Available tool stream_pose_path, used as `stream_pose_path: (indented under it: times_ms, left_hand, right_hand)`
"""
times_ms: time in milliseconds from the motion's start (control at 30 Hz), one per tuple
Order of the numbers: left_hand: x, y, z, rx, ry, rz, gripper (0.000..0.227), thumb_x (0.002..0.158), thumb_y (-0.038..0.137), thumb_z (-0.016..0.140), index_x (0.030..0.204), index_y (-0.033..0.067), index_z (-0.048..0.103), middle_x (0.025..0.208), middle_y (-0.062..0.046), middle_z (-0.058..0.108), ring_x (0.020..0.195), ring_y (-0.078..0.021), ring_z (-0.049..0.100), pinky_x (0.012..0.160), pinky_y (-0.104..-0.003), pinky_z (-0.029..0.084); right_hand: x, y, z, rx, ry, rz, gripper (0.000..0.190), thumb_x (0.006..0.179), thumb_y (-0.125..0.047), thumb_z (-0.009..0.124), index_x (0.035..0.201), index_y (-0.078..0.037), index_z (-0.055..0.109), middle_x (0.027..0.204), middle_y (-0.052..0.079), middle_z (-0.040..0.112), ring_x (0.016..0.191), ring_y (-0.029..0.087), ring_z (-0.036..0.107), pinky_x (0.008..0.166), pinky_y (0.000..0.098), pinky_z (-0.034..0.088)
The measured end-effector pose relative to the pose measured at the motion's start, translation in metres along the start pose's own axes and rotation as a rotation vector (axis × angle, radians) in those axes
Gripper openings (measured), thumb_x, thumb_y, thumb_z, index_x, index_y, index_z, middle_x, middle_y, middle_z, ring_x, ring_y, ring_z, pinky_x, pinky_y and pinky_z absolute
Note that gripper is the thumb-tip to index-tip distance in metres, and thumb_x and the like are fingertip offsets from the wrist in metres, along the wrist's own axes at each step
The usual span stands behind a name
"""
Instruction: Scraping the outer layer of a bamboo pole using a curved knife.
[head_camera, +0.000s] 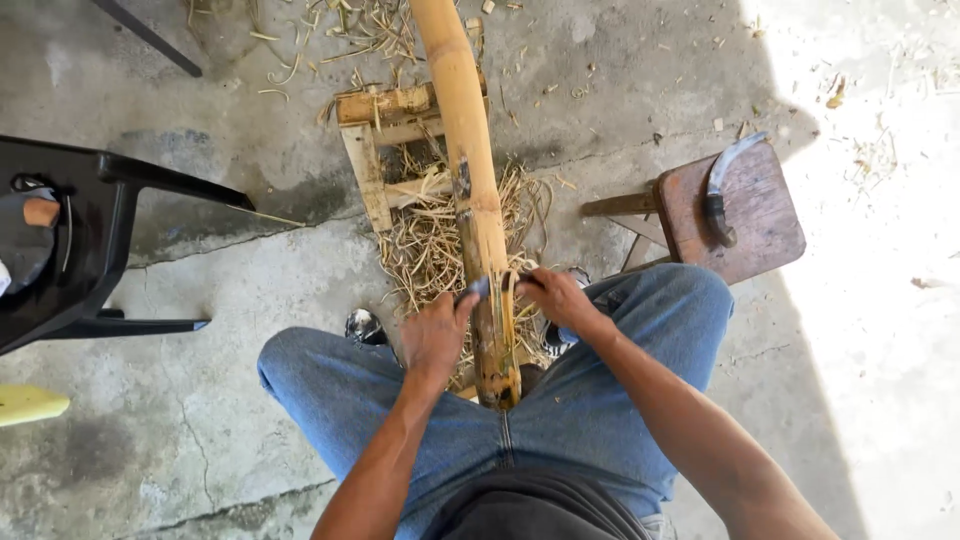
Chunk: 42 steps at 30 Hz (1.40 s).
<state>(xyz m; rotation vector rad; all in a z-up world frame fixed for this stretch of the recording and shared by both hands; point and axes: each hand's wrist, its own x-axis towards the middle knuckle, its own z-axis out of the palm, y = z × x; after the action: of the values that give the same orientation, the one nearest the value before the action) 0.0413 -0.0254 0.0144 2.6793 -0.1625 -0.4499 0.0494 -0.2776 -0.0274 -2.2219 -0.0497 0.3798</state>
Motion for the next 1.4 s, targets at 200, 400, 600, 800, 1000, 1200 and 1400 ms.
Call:
stream_pose_path:
  times_ms: [200,400,600,800,1000,1200,1400]
  left_hand:
    - [-0.055,0.005,-0.02,-0.051,-0.183,0.001,0.055,0.097,0.061,0.048,0.082,0.0107,0.064,0.07,-0.013,0.071,0.064,-0.032,0.07,0.063,-0.05,0.054]
    - [-0.047,-0.015,-0.018,-0.013,0.064,-0.044,0.061,0.097,0.064,0.048,0.075,0.0116,0.068,0.059,-0.009,0.067,0.052,-0.0255,0.062,0.051,-0.045,0.049]
    - [-0.046,-0.108,-0.048,-0.33,0.605,-0.451,0.048,0.103,0.051,0.062,0.082,0.0073,0.068,0.057,0.0,0.057,0.042,-0.012,0.049,0.037,-0.03,0.034]
    - [-0.055,-0.141,-0.063,-1.217,0.727,-0.623,0.048,0.102,0.045,0.067,0.079,0.0034,0.06,0.06,-0.001,0.054,0.046,-0.0079,0.048,0.04,-0.027,0.043]
    - [-0.055,-0.136,-0.066,-1.286,0.701,-0.598,0.045,0.1,0.044,0.069,0.079,0.0053,0.058,0.062,0.0,0.054,0.046,-0.0074,0.047,0.042,-0.025,0.041]
    - [-0.05,-0.132,-0.064,-1.199,0.66,-0.586,0.046,0.099,0.043,0.07,0.077,0.004,0.059,0.061,-0.002,0.054,0.047,-0.0077,0.049,0.041,-0.025,0.043]
    - [-0.049,-0.137,-0.063,-1.217,0.677,-0.564,0.047,0.098,0.044,0.071,0.077,0.0033,0.059,0.061,-0.002,0.056,0.048,-0.0071,0.051,0.041,-0.024,0.044]
  right_hand:
    - [-0.046,0.098,0.048,-0.238,-0.621,0.007,0.05,0.103,-0.048,0.06,0.096,0.001,0.067,0.083,0.021,0.069,0.08,0.033,0.068,0.07,0.0463,0.053]
    - [-0.044,0.117,0.042,-0.107,-0.431,-0.123,0.08,0.092,-0.042,0.076,0.148,0.004,0.041,0.131,0.032,0.058,0.12,0.045,0.058,0.101,0.0487,0.045]
    - [-0.036,-0.035,0.035,0.134,-0.111,0.023,0.104,0.083,-0.037,0.085,0.152,0.006,0.019,0.151,0.032,0.031,0.137,0.045,0.035,0.109,0.0569,0.032]
    - [-0.06,-0.08,0.072,-0.094,0.197,-0.165,0.032,0.099,-0.034,0.061,0.11,-0.004,0.061,0.129,0.017,0.062,0.117,0.03,0.055,0.101,0.0449,0.05]
    - [-0.061,-0.112,0.064,0.307,-0.065,0.128,0.037,0.106,-0.038,0.042,0.092,-0.006,0.052,0.074,0.004,0.065,0.068,0.015,0.066,0.063,0.0306,0.056]
    - [-0.065,-0.061,0.078,0.711,0.149,0.414,0.031,0.107,-0.032,0.049,0.092,-0.007,0.06,0.065,-0.002,0.046,0.052,0.011,0.044,0.048,0.0273,0.039]
    - [-0.07,-0.062,0.067,0.968,0.085,0.718,0.027,0.106,-0.03,0.048,0.089,-0.009,0.053,0.059,-0.003,0.034,0.046,0.011,0.03,0.042,0.0294,0.027]
